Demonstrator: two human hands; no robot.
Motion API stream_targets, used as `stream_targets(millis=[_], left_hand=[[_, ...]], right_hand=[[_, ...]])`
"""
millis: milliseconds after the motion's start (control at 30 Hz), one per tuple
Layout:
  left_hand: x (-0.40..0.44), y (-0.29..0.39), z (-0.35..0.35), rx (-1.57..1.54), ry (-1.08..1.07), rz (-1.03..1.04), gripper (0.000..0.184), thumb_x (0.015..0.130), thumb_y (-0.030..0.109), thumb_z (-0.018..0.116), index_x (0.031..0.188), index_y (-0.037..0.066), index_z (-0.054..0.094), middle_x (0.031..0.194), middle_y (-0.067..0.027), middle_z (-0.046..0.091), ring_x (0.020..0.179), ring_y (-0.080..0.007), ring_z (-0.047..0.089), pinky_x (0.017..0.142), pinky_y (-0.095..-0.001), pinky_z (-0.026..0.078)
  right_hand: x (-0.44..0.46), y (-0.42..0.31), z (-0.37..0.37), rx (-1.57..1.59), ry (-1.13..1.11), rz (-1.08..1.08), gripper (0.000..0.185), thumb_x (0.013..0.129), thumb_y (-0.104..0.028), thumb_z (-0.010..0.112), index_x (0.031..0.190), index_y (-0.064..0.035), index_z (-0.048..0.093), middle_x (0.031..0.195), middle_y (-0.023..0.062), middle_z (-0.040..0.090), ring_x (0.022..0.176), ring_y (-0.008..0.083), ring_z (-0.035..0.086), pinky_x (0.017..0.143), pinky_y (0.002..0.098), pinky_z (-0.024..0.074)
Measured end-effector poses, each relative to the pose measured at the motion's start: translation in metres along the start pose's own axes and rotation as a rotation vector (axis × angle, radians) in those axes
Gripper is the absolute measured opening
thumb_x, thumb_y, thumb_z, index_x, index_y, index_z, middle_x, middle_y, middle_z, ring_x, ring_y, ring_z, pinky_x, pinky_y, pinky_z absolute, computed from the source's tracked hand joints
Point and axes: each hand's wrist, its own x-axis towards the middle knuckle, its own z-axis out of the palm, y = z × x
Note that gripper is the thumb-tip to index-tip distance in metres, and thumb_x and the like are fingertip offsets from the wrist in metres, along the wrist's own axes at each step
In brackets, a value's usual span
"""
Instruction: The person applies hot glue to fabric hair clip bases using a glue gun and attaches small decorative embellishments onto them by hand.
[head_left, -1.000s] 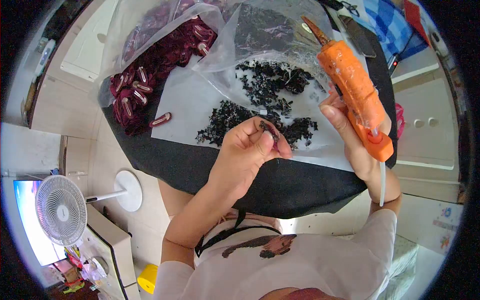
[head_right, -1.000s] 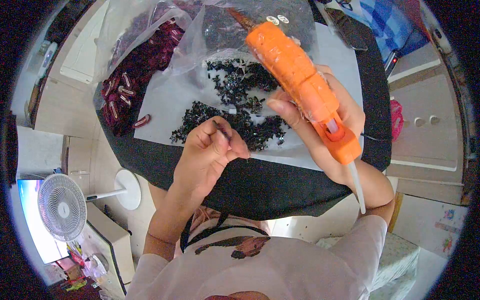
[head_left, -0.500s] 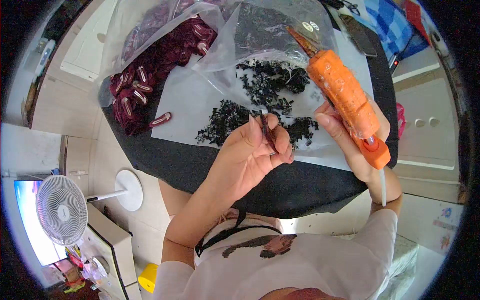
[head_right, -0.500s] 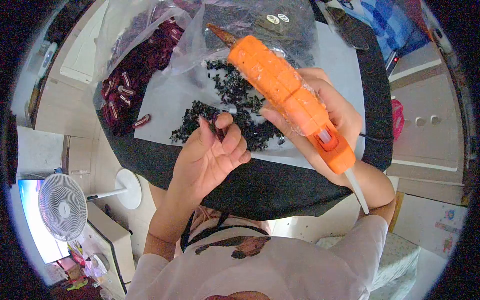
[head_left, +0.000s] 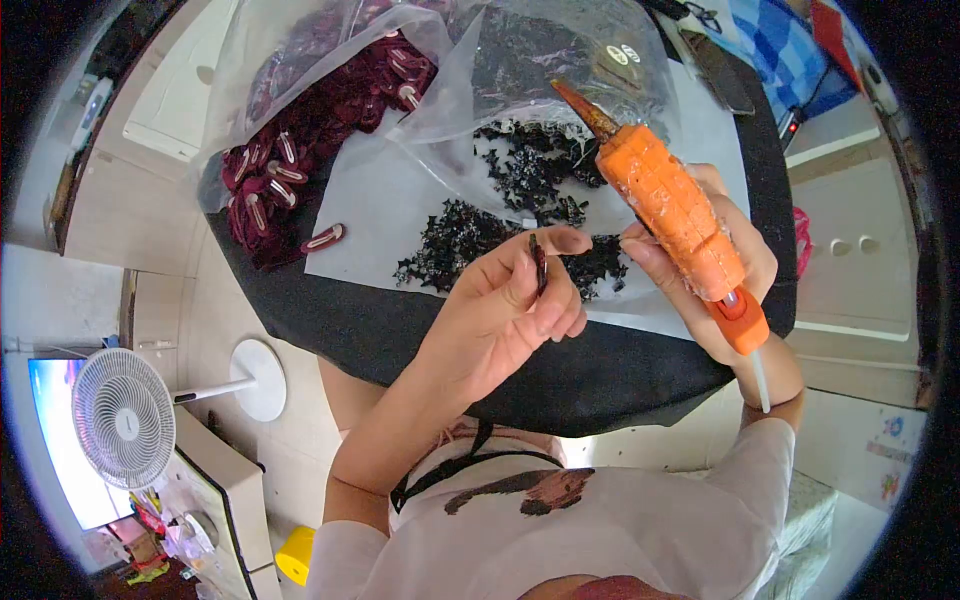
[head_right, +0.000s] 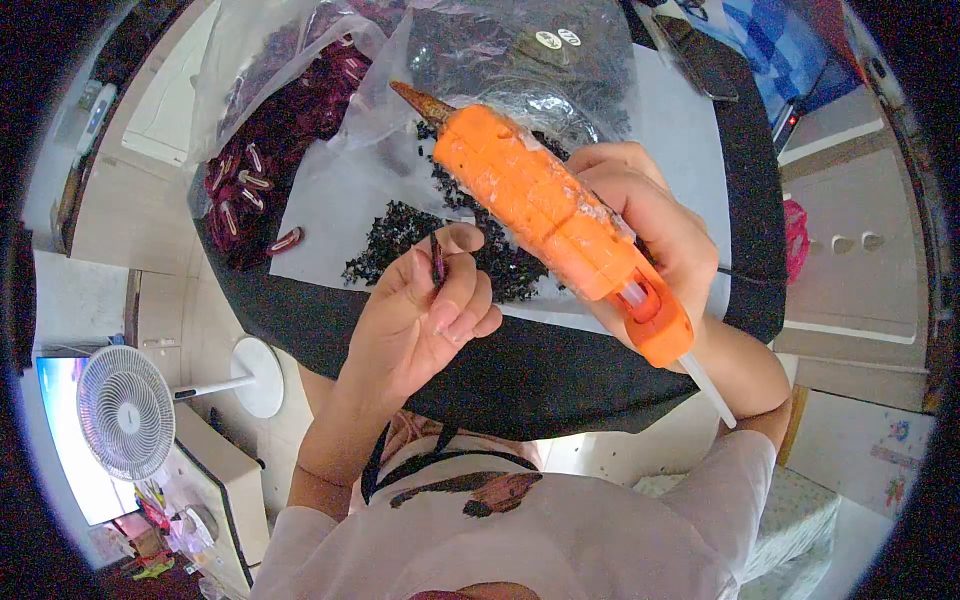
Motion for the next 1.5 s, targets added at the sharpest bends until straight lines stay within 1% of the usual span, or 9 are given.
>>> stream_targets(millis=[233, 333, 533, 633, 833, 967, 1033, 1133, 1500], left_hand=[[0.001, -0.004, -0.001, -0.018, 0.027, -0.040, 0.040, 0.092, 0.045, 0.037, 0.089, 0.007, 0.048, 0.058, 0.0015, 0.036, 0.058, -0.0100, 0.035, 0.059, -0.0252, 0.030], [0.002, -0.005, -0.010, 0.097, -0.023, -0.006, 0.037, 0.093, 0.043, 0.038, 0.082, 0.008, 0.046, 0.059, 0.0016, 0.037, 0.057, -0.0095, 0.034, 0.059, -0.0251, 0.030], [0.000, -0.005, -0.008, 0.180, 0.059, 0.014, 0.037, 0.092, 0.043, 0.040, 0.079, 0.008, 0.046, 0.060, 0.0013, 0.040, 0.055, -0.0084, 0.033, 0.059, -0.0240, 0.029], [0.000, -0.004, -0.010, 0.020, 0.000, 0.028, 0.044, 0.094, 0.039, 0.038, 0.098, -0.001, 0.054, 0.067, -0.0004, 0.045, 0.063, -0.0091, 0.039, 0.066, -0.0258, 0.034], [0.002, -0.001, -0.007, -0.042, -0.060, -0.004, 0.059, 0.093, 0.046, 0.031, 0.116, -0.006, 0.047, 0.066, -0.0001, 0.042, 0.063, -0.0085, 0.038, 0.066, -0.0263, 0.035], [0.000, -0.001, -0.005, -0.080, -0.086, -0.035, 0.055, 0.092, 0.049, 0.031, 0.099, -0.002, 0.050, 0.066, -0.0018, 0.043, 0.062, -0.0097, 0.039, 0.065, -0.0265, 0.035], [0.001, -0.004, -0.011, -0.145, -0.171, -0.034, 0.050, 0.091, 0.049, 0.032, 0.088, 0.002, 0.048, 0.066, -0.0025, 0.043, 0.062, -0.0106, 0.039, 0.064, -0.0267, 0.035], [-0.001, -0.004, -0.004, -0.102, -0.118, -0.044, 0.044, 0.090, 0.048, 0.036, 0.078, 0.006, 0.041, 0.066, -0.0034, 0.044, 0.062, -0.0115, 0.041, 0.064, -0.0268, 0.035], [0.001, -0.005, -0.011, 0.018, -0.031, 0.041, 0.035, 0.094, 0.037, 0.042, 0.074, 0.008, 0.043, 0.062, -0.0006, 0.041, 0.058, -0.0088, 0.036, 0.061, -0.0235, 0.031]], right_hand=[[0.004, 0.001, -0.001, -0.063, -0.002, -0.096, 0.034, 0.070, 0.003, 0.073, 0.099, 0.0001, 0.056, 0.101, 0.0121, 0.058, 0.091, 0.0193, 0.057, 0.079, 0.0282, 0.0446], [0.004, 0.003, 0.000, -0.065, 0.003, -0.130, 0.033, 0.068, 0.003, 0.074, 0.095, -0.0011, 0.056, 0.097, 0.0122, 0.061, 0.094, 0.0223, 0.056, 0.081, 0.0310, 0.0443], [0.005, 0.003, -0.001, -0.071, 0.001, -0.168, 0.032, 0.068, 0.003, 0.074, 0.094, -0.0015, 0.055, 0.090, 0.0113, 0.064, 0.097, 0.0256, 0.055, 0.082, 0.0348, 0.0442], [0.004, 0.001, -0.001, -0.069, 0.008, -0.148, 0.032, 0.068, 0.003, 0.073, 0.094, -0.0013, 0.055, 0.091, 0.0111, 0.064, 0.097, 0.0257, 0.055, 0.082, 0.0345, 0.0442], [0.004, -0.003, -0.001, -0.054, 0.040, -0.063, 0.032, 0.069, 0.002, 0.073, 0.095, -0.0005, 0.056, 0.093, 0.0119, 0.062, 0.097, 0.0252, 0.055, 0.081, 0.0331, 0.0440], [0.005, 0.005, -0.002, -0.079, 0.012, -0.184, 0.032, 0.070, 0.002, 0.073, 0.096, -0.0001, 0.056, 0.095, 0.0127, 0.061, 0.096, 0.0244, 0.055, 0.082, 0.0324, 0.0434], [0.004, 0.003, -0.002, -0.072, 0.019, -0.166, 0.031, 0.070, 0.002, 0.073, 0.096, -0.0002, 0.056, 0.095, 0.0126, 0.061, 0.094, 0.0248, 0.056, 0.083, 0.0330, 0.0430], [0.004, -0.001, -0.002, -0.037, 0.026, -0.127, 0.030, 0.069, 0.002, 0.073, 0.094, -0.0005, 0.056, 0.092, 0.0122, 0.062, 0.093, 0.0259, 0.056, 0.083, 0.0344, 0.0429], [0.007, -0.002, -0.002, -0.064, 0.028, -0.190, 0.029, 0.068, 0.000, 0.075, 0.089, -0.0012, 0.055, 0.088, 0.0112, 0.064, 0.090, 0.0273, 0.056, 0.080, 0.0365, 0.0437]])
